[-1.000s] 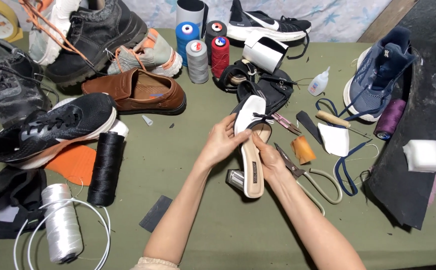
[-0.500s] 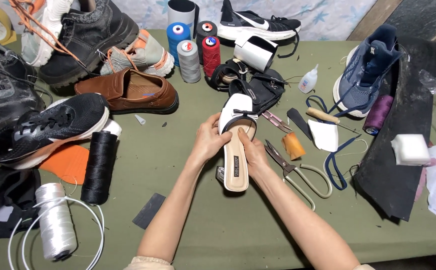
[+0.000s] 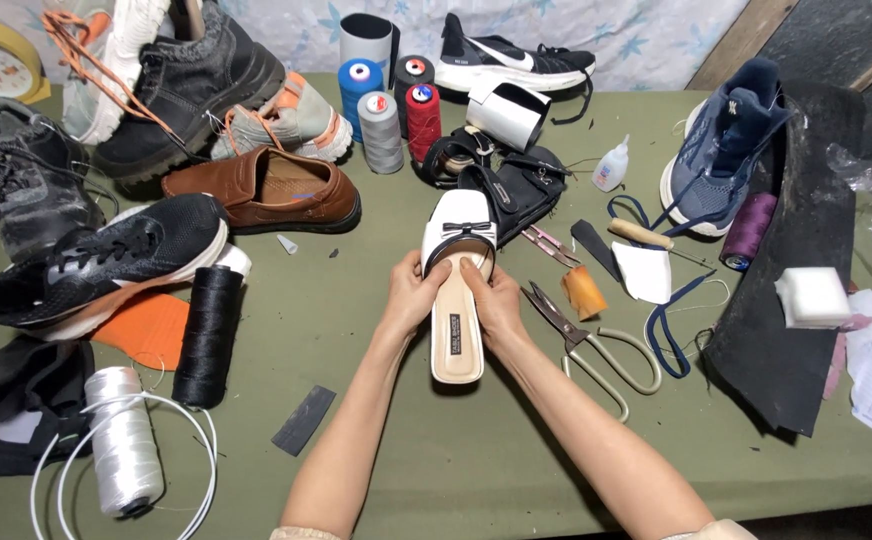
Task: The person is trimming a black rubber sole patch with scissors to fit the bottom of a white high-heeled sandal.
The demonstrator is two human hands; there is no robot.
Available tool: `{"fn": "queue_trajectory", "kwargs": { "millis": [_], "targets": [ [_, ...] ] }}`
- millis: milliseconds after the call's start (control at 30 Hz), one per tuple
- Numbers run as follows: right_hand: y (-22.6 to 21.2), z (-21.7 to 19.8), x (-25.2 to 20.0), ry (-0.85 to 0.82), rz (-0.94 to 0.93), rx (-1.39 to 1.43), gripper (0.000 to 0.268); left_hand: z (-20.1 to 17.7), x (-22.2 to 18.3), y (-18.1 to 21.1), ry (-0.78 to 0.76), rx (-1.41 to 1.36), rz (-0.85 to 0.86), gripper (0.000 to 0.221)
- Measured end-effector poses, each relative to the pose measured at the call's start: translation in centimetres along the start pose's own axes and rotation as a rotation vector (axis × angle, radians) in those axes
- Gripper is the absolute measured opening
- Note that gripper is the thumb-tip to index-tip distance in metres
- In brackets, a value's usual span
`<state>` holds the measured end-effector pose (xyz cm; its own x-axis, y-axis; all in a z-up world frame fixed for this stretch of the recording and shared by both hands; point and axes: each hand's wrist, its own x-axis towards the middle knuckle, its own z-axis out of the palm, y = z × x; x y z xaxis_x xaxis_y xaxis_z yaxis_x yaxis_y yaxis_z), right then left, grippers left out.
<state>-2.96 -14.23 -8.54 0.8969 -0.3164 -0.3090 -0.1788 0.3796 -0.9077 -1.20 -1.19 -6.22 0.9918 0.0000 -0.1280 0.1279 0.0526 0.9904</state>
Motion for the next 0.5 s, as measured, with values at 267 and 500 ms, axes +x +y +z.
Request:
{"fn": "queue_trajectory", "kwargs": {
  "millis": [267,500],
  "targets": [
    [-7.0,1.9,-7.1,-0.177,-0.421,-0.454,0.066,-1.8,1.2,0.2,-0.078,-0.463,-0.068,0.019],
    [-14.1,3.0,-12.2,-0.534,-0.649,-0.585,0.044,-4.4,2.0,-0.9,-0.690,-1.085,-0.022,0.097]
  ]
}}
